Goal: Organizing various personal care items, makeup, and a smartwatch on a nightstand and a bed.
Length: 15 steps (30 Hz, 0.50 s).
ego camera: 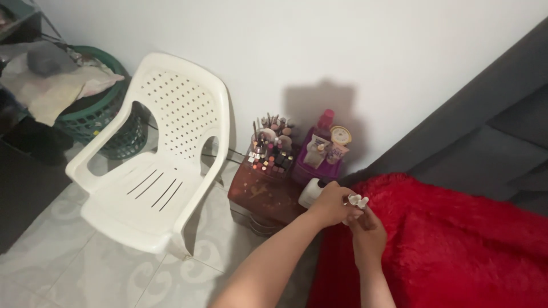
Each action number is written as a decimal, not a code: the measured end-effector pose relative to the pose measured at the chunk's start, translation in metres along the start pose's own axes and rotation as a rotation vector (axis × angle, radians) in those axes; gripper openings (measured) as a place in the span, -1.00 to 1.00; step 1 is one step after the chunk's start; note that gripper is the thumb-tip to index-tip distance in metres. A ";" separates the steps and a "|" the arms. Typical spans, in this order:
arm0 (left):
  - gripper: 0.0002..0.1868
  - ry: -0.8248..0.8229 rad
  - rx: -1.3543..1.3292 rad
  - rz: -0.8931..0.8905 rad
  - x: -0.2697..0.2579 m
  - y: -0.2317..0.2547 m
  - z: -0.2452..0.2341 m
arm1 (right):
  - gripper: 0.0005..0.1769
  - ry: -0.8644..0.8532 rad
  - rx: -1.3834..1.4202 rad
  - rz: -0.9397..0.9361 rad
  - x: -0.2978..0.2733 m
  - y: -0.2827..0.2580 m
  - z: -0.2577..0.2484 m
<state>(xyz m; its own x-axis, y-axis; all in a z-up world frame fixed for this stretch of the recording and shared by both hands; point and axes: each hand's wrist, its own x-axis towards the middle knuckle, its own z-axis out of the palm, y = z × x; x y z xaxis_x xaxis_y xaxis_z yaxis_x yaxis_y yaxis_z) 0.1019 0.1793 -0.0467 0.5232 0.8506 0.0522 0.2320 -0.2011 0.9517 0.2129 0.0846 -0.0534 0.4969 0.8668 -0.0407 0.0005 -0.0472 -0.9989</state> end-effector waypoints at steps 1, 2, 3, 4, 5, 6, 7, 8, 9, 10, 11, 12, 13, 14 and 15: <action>-0.53 0.011 0.004 -0.006 0.003 -0.001 0.003 | -0.46 0.009 -0.013 0.002 0.005 0.003 -0.001; -0.53 0.024 0.007 -0.012 0.006 -0.003 0.005 | -0.46 0.016 -0.028 0.004 0.009 0.006 -0.002; -0.53 0.020 0.008 -0.013 0.009 -0.004 0.005 | -0.46 0.019 -0.027 0.006 0.014 0.008 -0.002; -0.53 0.036 -0.014 -0.020 0.013 -0.004 0.007 | -0.46 0.015 -0.027 0.001 0.019 0.009 -0.003; -0.52 0.051 -0.037 -0.028 0.017 -0.006 0.007 | -0.46 0.010 -0.027 -0.003 0.024 0.011 -0.003; -0.52 0.042 -0.042 -0.032 0.022 -0.009 0.009 | -0.46 0.018 -0.032 0.003 0.026 0.008 -0.002; -0.51 0.058 -0.079 -0.027 0.028 -0.013 0.011 | -0.47 0.031 -0.066 0.021 0.029 0.004 -0.001; -0.50 0.078 -0.115 -0.020 0.035 -0.017 0.011 | -0.48 0.040 -0.098 0.036 0.034 0.001 0.002; -0.50 0.074 -0.119 -0.022 0.043 -0.020 0.010 | -0.48 0.044 -0.101 0.039 0.042 0.006 0.001; -0.50 0.085 -0.134 -0.007 0.052 -0.023 0.009 | -0.48 0.064 -0.135 0.032 0.052 0.012 0.002; -0.49 0.096 -0.150 0.008 0.061 -0.027 0.008 | -0.49 0.084 -0.169 0.024 0.061 0.019 0.003; -0.49 0.092 -0.153 0.003 0.068 -0.029 0.007 | -0.49 0.087 -0.172 0.030 0.068 0.025 0.002; -0.49 0.080 -0.146 0.001 0.075 -0.031 0.005 | -0.50 0.103 -0.176 0.011 0.075 0.030 0.002; -0.49 0.069 -0.141 -0.002 0.082 -0.033 0.004 | -0.50 0.117 -0.181 -0.009 0.082 0.035 0.001; -0.49 0.065 -0.145 -0.007 0.089 -0.033 0.001 | -0.50 0.119 -0.185 -0.003 0.089 0.040 0.001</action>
<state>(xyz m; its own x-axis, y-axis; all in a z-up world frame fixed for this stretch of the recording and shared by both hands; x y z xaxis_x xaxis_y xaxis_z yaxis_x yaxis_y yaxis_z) 0.1415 0.2609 -0.0732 0.4663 0.8826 0.0605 0.1123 -0.1269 0.9855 0.2567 0.1605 -0.0969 0.5953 0.8031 -0.0236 0.1559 -0.1443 -0.9772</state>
